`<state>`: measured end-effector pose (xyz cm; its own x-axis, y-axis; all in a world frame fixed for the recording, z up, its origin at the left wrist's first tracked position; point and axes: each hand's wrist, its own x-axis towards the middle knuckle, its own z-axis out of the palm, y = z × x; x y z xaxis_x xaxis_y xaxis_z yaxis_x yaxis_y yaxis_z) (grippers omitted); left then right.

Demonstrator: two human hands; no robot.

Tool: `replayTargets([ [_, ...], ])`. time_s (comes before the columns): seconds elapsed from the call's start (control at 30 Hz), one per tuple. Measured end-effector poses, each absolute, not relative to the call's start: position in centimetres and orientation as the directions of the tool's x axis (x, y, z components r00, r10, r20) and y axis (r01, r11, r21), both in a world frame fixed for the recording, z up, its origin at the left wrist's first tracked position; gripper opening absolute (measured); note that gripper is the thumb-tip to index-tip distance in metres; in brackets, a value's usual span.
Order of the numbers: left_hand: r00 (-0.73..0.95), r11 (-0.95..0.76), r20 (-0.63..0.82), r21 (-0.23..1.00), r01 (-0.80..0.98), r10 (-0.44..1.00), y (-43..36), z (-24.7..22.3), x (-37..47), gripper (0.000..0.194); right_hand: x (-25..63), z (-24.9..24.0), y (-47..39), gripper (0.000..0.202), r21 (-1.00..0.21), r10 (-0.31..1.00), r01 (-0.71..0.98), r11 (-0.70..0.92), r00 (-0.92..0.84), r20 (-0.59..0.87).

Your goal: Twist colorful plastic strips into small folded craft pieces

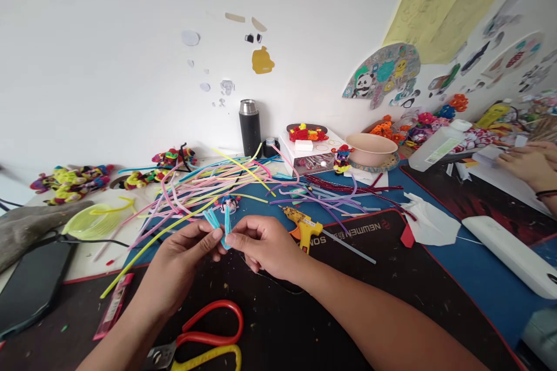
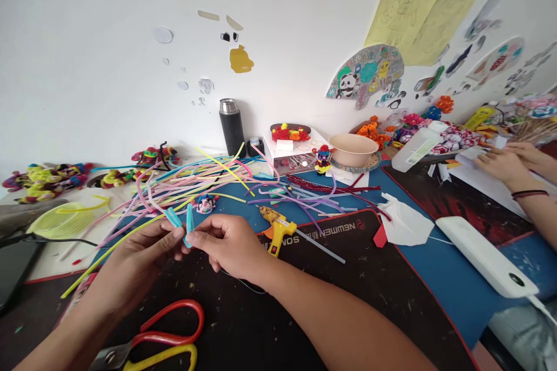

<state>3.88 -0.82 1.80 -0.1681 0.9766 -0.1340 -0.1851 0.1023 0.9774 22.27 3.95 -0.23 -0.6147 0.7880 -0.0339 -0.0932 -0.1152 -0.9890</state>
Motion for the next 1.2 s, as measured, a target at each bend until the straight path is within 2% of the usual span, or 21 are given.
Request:
replayTargets([
  [0.47,-0.073,0.122,-0.135,0.980,-0.157,0.988,-1.0,1.7,3.5,0.036,22.5,0.2,3.9,0.046,-0.981,0.725,-0.048,-0.187,-0.681,-0.105],
  [0.77,0.019,0.163,-0.163,0.969,-0.185,0.986,-1.1,1.5,3.0,0.027,22.6,0.5,3.8,0.050,-0.956,0.658,-0.047,-0.288,-0.735,-0.162],
  [1.0,0.092,0.266,-0.251,0.940,-0.216,0.964,-1.4,2.0,2.8,0.037,22.4,0.9,3.5,0.057,-0.923,0.625,-0.075,-0.377,-0.756,-0.194],
  [1.2,0.067,0.247,-0.237,0.936,-0.249,0.969,-1.2,2.0,3.2,0.045,22.3,0.9,3.5,0.057,-0.922,0.641,-0.075,-0.380,-0.740,-0.204],
])
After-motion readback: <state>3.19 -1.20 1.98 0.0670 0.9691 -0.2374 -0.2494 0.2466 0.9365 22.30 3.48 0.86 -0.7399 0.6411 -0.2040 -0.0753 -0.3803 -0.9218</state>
